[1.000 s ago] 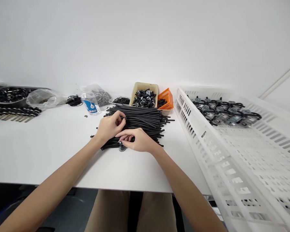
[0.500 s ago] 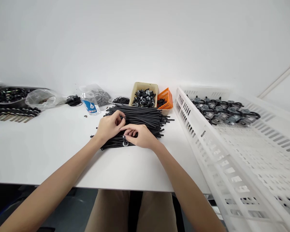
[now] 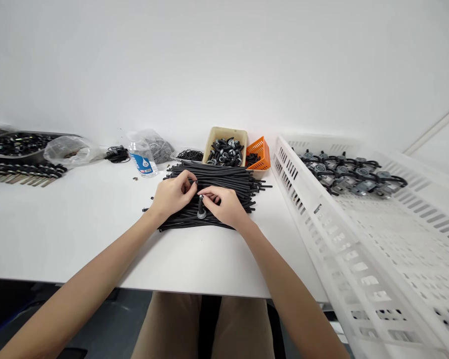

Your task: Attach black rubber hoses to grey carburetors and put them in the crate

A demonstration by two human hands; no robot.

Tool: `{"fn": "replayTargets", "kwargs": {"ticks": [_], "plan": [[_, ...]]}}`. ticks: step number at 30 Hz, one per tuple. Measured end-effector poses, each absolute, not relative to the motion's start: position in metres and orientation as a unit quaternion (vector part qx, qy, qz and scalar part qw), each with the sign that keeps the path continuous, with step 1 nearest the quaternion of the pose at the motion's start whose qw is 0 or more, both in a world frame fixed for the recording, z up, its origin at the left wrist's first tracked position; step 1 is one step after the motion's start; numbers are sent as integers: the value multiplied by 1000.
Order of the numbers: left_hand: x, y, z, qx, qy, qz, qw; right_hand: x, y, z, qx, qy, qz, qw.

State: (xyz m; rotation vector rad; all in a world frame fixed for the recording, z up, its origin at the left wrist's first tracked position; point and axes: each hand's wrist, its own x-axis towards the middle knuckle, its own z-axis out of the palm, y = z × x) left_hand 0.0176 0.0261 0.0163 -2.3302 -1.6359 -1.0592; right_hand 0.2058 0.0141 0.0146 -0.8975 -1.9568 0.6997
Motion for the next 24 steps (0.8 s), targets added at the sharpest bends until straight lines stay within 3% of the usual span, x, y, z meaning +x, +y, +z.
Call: {"fn": "replayTargets", "kwargs": {"ticks": [24], "plan": [[18,27,16,-773,-533,-342,43,211,23,14,-448,-676,190,554]]}}
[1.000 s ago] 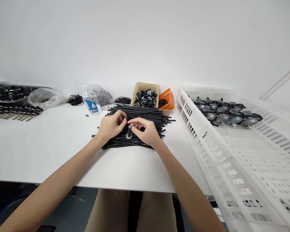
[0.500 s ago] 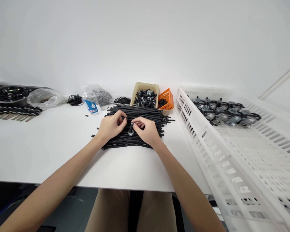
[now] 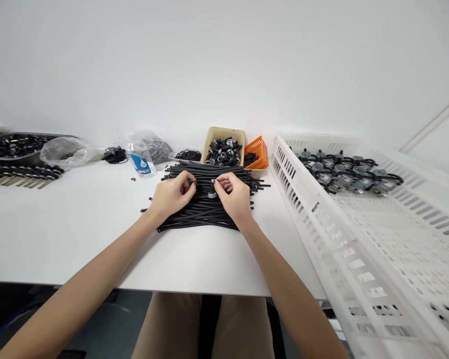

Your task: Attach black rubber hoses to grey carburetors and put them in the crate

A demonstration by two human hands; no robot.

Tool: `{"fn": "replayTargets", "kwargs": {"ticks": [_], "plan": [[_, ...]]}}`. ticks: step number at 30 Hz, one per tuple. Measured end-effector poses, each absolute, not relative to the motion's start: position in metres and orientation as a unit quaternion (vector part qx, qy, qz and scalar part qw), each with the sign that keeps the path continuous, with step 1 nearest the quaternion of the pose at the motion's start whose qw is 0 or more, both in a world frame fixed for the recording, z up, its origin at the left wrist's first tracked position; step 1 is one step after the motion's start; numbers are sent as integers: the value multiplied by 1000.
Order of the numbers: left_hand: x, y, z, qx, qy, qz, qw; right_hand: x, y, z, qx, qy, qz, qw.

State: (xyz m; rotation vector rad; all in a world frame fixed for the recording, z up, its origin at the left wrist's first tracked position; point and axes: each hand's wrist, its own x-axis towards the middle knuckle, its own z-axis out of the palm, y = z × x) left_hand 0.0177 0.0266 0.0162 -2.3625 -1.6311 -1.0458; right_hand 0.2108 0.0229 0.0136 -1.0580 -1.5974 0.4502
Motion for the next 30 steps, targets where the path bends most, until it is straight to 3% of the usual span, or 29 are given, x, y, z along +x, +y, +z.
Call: {"fn": "replayTargets", "kwargs": {"ticks": [4,10,15,21,30], "plan": [[18,27,16,-774,-531,-341,44,211,25,11,-449,-699,204,518],[19,26,16,-773,-537,-335,44,213,25,12,-462,-665,168,562],[19,26,16,-774,-537,-332,41,213,26,12,-466,-688,189,523],[19,26,15,-775,-536,-332,40,215,25,15,-467,-629,142,606],[20,26,15,-776,-540,-326,29,216,27,14,-465,-667,196,548]]}}
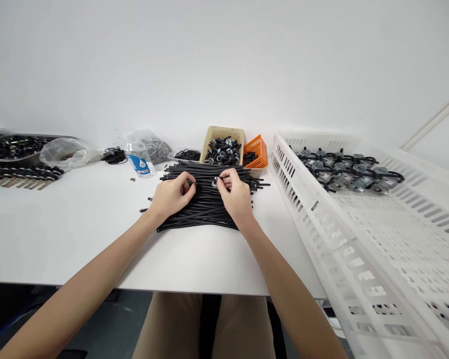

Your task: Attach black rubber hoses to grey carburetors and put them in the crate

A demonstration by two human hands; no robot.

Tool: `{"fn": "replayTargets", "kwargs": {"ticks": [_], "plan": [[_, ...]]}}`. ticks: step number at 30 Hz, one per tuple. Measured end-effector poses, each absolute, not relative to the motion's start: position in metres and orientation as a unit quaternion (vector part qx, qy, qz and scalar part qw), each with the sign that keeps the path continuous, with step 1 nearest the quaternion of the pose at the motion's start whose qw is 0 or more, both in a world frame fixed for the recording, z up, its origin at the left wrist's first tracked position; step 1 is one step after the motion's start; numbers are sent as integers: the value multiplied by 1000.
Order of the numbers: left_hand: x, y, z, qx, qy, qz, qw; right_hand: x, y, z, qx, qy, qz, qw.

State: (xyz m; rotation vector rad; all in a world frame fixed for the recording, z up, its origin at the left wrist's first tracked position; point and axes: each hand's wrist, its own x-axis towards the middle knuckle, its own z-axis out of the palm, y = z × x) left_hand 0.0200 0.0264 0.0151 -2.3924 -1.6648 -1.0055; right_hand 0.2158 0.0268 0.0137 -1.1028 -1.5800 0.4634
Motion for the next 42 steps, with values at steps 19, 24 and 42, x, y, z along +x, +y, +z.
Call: {"fn": "replayTargets", "kwargs": {"ticks": [19,24,42], "plan": [[20,27,15,-775,-541,-323,36,217,32,11,-462,-615,250,588],[20,25,16,-778,-541,-318,33,219,33,13,-449,-631,247,582],[20,26,15,-778,-538,-323,37,226,44,7,-432,-622,292,584]]}}
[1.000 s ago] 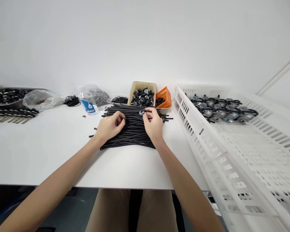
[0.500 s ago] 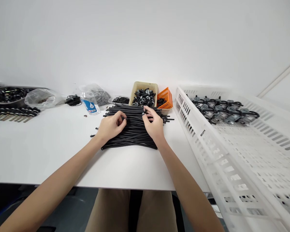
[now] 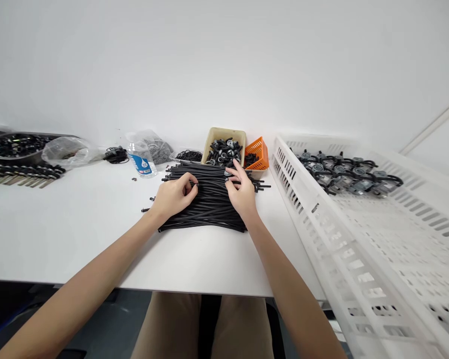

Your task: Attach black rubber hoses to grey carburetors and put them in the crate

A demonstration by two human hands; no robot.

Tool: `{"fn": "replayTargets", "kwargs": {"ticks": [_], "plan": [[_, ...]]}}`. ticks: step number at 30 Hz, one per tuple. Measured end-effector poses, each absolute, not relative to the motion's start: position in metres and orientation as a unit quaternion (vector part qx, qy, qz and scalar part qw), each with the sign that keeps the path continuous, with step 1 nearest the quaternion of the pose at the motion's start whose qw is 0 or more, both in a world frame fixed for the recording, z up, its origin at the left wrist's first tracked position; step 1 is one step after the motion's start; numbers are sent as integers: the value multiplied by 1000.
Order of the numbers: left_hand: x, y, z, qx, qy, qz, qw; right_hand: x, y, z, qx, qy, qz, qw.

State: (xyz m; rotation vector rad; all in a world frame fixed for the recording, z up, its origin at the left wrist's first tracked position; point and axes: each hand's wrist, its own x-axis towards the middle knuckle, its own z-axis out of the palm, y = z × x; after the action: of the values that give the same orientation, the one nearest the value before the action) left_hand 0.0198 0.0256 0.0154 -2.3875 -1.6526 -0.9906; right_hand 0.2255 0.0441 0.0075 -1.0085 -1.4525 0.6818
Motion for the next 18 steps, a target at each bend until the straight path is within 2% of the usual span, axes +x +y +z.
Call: {"fn": "replayTargets", "kwargs": {"ticks": [13,16,18], "plan": [[20,25,16,-779,-538,-320,36,225,44,9,-452,-618,274,582],[20,25,16,-779,-537,-320,34,227,43,8,-473,-628,216,579],[20,25,16,-778,-538,-322,34,228,43,7,-483,-653,134,568]]}}
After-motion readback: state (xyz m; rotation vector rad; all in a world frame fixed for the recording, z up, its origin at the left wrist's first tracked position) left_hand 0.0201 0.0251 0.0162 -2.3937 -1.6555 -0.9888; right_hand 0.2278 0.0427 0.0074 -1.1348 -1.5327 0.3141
